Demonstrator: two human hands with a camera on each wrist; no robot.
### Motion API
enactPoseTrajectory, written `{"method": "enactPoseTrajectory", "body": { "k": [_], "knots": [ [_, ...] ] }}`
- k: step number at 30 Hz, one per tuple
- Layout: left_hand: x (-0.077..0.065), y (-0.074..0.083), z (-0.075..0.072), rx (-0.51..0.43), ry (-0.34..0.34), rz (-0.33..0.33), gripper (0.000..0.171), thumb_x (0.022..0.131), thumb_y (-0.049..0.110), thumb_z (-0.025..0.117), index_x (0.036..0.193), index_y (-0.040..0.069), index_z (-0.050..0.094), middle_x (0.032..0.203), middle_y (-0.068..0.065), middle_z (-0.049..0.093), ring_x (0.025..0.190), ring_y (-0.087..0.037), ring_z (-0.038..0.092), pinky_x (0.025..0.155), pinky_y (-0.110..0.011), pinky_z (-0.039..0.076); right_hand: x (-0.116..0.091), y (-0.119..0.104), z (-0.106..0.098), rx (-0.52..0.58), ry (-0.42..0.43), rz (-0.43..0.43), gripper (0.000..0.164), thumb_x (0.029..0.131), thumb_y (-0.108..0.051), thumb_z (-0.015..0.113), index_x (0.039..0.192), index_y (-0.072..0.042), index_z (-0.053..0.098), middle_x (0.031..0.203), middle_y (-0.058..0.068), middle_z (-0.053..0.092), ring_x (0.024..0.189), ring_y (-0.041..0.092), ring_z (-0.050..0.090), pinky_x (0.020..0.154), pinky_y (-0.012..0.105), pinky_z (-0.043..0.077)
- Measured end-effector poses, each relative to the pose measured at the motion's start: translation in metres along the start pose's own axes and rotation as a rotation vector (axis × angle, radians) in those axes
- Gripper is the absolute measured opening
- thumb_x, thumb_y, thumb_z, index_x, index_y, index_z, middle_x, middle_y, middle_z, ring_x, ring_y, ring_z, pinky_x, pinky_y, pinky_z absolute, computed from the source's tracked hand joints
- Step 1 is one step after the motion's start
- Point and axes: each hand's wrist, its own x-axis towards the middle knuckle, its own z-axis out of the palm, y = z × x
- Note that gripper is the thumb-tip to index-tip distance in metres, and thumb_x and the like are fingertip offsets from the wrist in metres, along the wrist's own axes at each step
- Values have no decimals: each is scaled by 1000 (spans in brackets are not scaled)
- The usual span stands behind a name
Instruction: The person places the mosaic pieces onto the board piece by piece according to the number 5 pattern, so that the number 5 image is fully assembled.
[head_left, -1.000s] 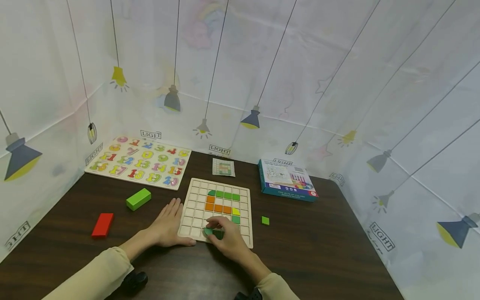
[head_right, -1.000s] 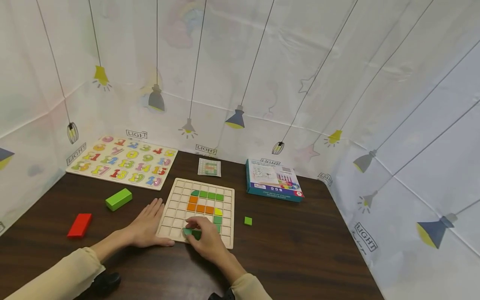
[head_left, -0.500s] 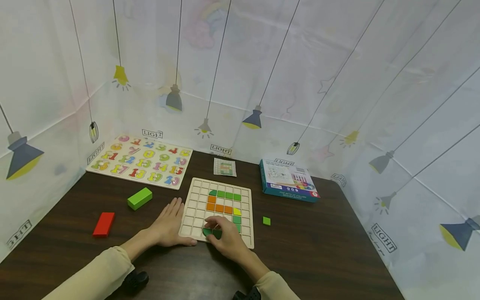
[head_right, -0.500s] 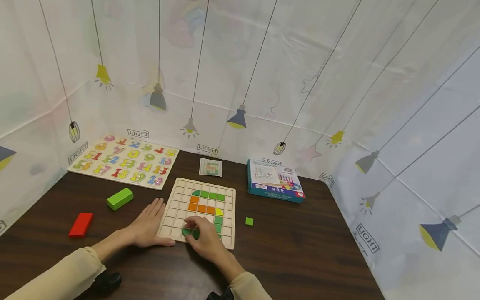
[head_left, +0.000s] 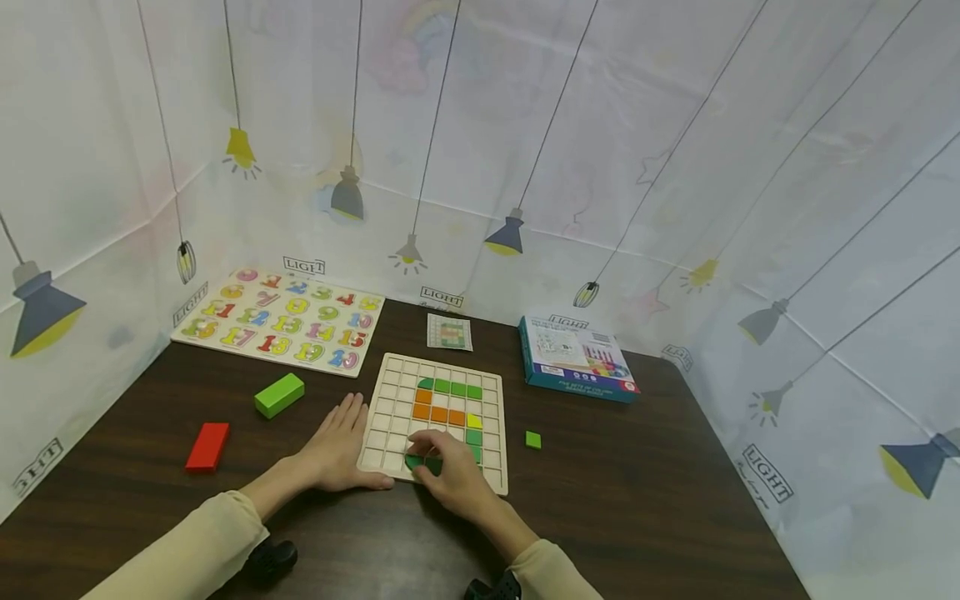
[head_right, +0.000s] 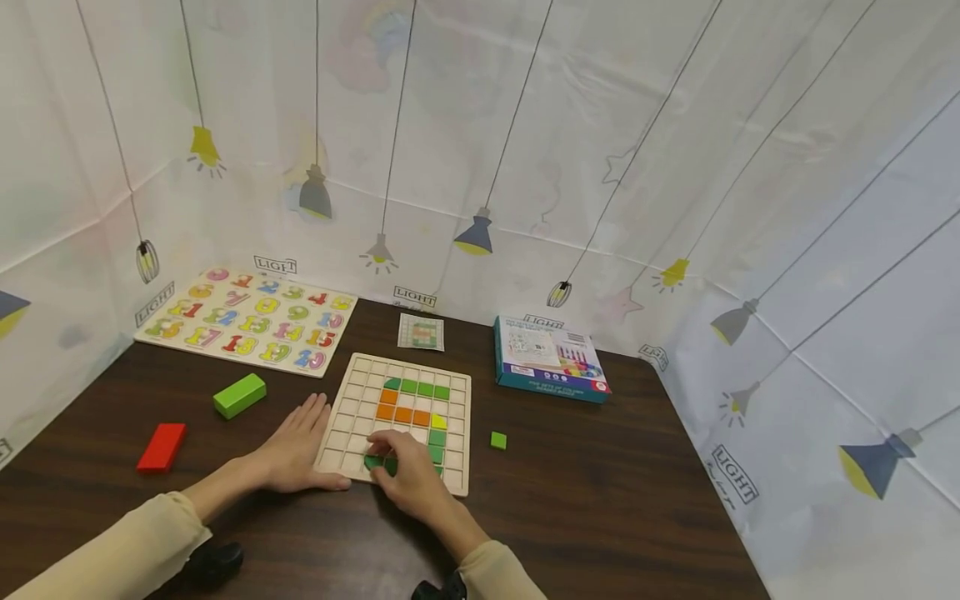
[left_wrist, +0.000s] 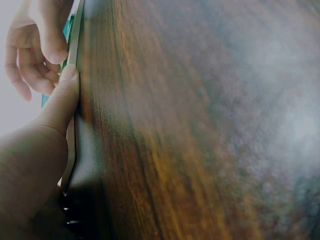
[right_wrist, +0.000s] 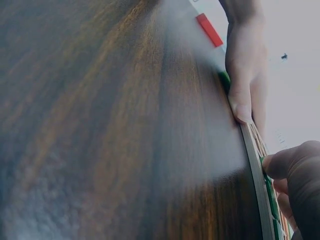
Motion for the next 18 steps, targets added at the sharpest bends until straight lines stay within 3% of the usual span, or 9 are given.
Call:
{"method": "enactPoseTrajectory", "body": {
  "k": [6,12,18],
  "knots": [
    [0,1,-1,-6,2,-8,125,70,76,61,142,-16,18,149,-35,10,139,-46,5,109,-55,14,-3,5,-7,-15,30,4,37,82,-4,71,117,-6,58,101,2,64,93,13,60,81,24,50],
    [0,1,0,-13,1,-14,126,69,77,60,142,-16,18,149,-35,10,139,-45,5,109,-55,13,-8,21,-19,-46,164,-44,32,80,0,71,110,-2,61,97,3,66,88,16,62,75,32,52],
    [-1,1,0,-25,0,-14,125,69,75,62,143,-16,17,149,-35,10,139,-45,6,109,-55,13,-15,44,-39,-60,287,14,29,77,6,70,105,0,63,95,6,66,84,20,62,72,35,53]
  ]
}}
